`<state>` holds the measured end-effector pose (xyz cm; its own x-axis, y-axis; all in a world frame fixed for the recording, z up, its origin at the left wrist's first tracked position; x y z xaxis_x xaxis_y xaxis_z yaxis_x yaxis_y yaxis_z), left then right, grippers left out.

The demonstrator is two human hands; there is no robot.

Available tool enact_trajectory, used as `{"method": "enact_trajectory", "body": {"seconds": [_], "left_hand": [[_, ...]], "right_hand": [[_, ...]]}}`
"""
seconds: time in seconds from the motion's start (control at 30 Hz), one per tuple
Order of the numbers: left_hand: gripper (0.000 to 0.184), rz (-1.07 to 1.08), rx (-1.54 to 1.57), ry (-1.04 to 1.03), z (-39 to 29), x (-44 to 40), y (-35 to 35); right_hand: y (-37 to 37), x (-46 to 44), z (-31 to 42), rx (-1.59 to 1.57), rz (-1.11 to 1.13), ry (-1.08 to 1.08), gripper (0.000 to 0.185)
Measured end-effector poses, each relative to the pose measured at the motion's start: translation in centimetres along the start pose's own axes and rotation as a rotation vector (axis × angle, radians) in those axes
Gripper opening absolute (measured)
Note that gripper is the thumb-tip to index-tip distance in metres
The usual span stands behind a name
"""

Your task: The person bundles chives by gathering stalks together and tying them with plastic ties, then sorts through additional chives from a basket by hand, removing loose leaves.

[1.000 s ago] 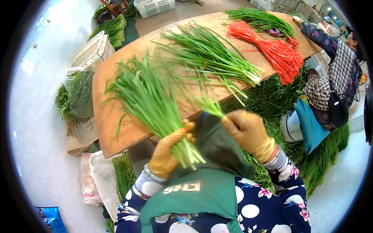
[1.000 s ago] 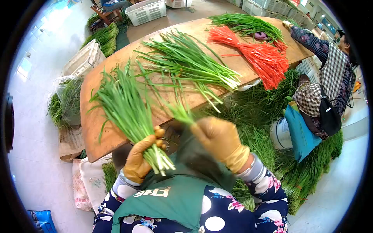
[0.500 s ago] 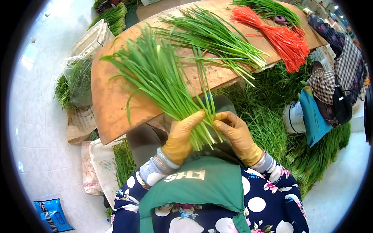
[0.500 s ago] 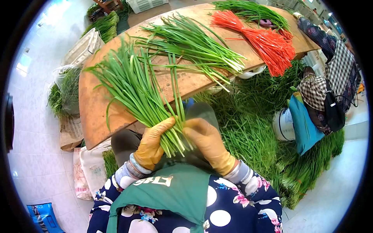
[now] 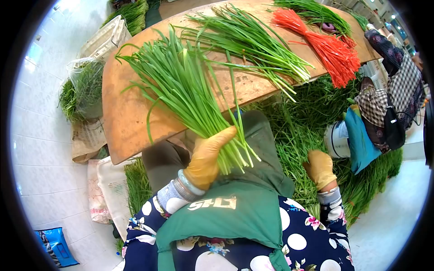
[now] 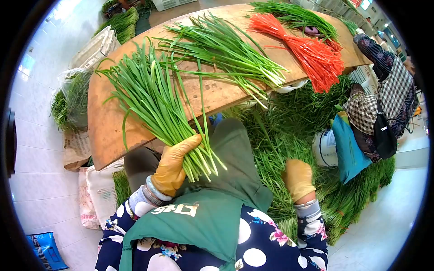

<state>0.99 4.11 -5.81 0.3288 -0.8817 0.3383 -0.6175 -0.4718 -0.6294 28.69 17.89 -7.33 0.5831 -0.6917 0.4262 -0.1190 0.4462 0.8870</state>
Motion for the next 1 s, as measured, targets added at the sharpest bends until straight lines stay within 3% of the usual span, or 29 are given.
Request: {"method": "enact_trajectory", "body": {"seconds": [0.03,0.1,0.17,0.23,0.43,0.53,0.57,0.67,0.73,0.83,0.87,0.97,1.0], "left_hand": [[0.016,-0.002,-0.031,-0.016,0.0,-0.1,0.2],[0.017,-0.009,-0.072,-0.029,0.1,-0.1,0.1],[0.017,-0.005,-0.005,0.037,0.0,0.0,-0.3],[0.018,0.009,-0.007,0.001,0.0,0.0,0.2],[0.03,0.132,0.145,0.065,-0.7,1.4,1.5],[0.035,0.321,0.361,0.075,-0.7,1.4,0.4],[0.048,0.337,0.312,0.086,-0.4,1.3,0.9],[0.051,0.423,0.353,0.072,0.0,0.7,1.9],[0.051,0.604,0.508,0.051,-0.1,0.6,1.3],[0.052,0.443,0.449,0.059,-0.9,1.0,1.5],[0.052,0.447,0.446,0.042,-1.2,1.0,1.6],[0.048,0.322,0.204,0.094,-1.5,1.5,2.8],[0.035,0.252,0.232,0.107,-1.3,1.6,2.5]], "right_hand": [[1.2,-0.4,2.3,-0.117,-0.177,0.072,0.029],[3.8,-0.6,8.2,-0.645,-0.224,0.477,0.034],[5.1,-0.8,12.6,-0.68,-0.127,0.607,0.033],[4.5,-2.3,14.6,-0.63,0.091,0.566,0.031],[5.1,-2.1,15.7,-0.712,-0.026,0.594,0.028],[4.1,-1.7,17.1,-0.665,0.057,0.722,0.029],[3.9,-1.8,17.4,-0.671,0.094,0.761,0.028],[3.9,-1.8,18.0,-0.765,0.217,0.803,0.028],[3.2,-1.9,18.3,-0.967,0.634,0.636,0.03],[4.9,-1.6,18.0,-0.722,0.457,0.724,0.031],[5.7,-1.9,17.4,-0.626,0.209,0.8,0.029],[9.9,-3.2,16.0,-0.831,-0.031,0.697,0.019],[11.1,-3.6,16.2,-0.814,-0.091,0.713,0.018]]}}
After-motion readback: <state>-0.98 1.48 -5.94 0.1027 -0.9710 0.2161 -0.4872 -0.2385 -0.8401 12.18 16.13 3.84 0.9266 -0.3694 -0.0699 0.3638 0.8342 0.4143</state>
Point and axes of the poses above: each hand's wrist, its own x-axis away from the middle knuckle, its own y-axis out of the back of the hand, z = x × y, the point moved 4 cm from there along -x, towards the middle knuckle, and after that the axes turned 8 degrees about z, right-handed, at the moved point
